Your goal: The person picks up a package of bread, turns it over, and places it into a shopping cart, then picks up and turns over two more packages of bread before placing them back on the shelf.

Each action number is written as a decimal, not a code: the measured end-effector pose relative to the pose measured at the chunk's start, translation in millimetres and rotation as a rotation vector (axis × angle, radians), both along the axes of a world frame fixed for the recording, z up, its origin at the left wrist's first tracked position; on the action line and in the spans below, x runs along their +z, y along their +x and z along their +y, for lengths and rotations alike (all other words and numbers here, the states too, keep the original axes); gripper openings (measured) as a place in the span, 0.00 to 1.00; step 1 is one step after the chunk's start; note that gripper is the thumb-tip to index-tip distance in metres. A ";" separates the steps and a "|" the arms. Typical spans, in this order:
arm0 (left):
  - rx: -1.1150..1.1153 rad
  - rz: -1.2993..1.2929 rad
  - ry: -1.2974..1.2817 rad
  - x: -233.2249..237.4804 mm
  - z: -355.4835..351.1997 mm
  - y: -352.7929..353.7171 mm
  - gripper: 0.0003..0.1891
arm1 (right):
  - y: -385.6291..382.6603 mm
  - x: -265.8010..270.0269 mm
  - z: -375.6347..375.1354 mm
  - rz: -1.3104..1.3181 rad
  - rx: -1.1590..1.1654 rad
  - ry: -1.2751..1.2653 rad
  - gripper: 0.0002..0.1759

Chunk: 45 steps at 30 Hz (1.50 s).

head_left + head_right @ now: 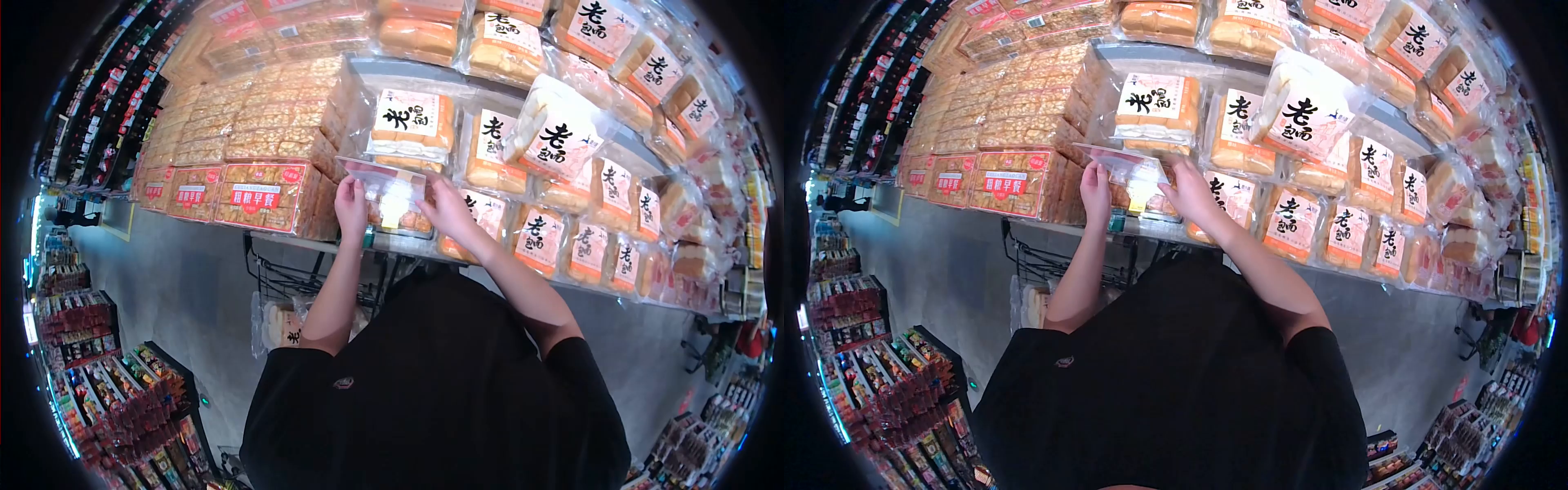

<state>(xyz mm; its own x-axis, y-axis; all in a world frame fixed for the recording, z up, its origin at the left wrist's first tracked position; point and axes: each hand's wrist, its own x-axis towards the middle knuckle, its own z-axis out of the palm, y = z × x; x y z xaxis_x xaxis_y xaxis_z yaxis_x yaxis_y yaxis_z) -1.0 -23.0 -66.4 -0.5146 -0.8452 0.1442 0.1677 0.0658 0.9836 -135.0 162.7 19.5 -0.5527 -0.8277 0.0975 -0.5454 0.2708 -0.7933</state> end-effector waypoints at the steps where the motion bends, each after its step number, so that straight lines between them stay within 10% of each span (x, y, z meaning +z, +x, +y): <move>1: -0.003 -0.027 -0.023 1.3 0.5 3.7 0.13 | -4.2 -2.6 -7.0 0.035 0.024 0.062 0.23; 7: -0.099 -0.509 -0.631 26.3 9.2 26.7 0.45 | -14.4 -24.2 -24.1 0.013 0.088 0.305 0.17; 12: -0.220 -0.546 -0.475 6.3 11.9 31.6 0.57 | -17.6 -36.9 -30.1 0.002 0.043 0.173 0.15; 45: -0.131 -0.543 -0.586 -8.5 -3.0 22.2 0.42 | -9.9 -58.1 -32.5 0.036 -0.031 0.018 0.13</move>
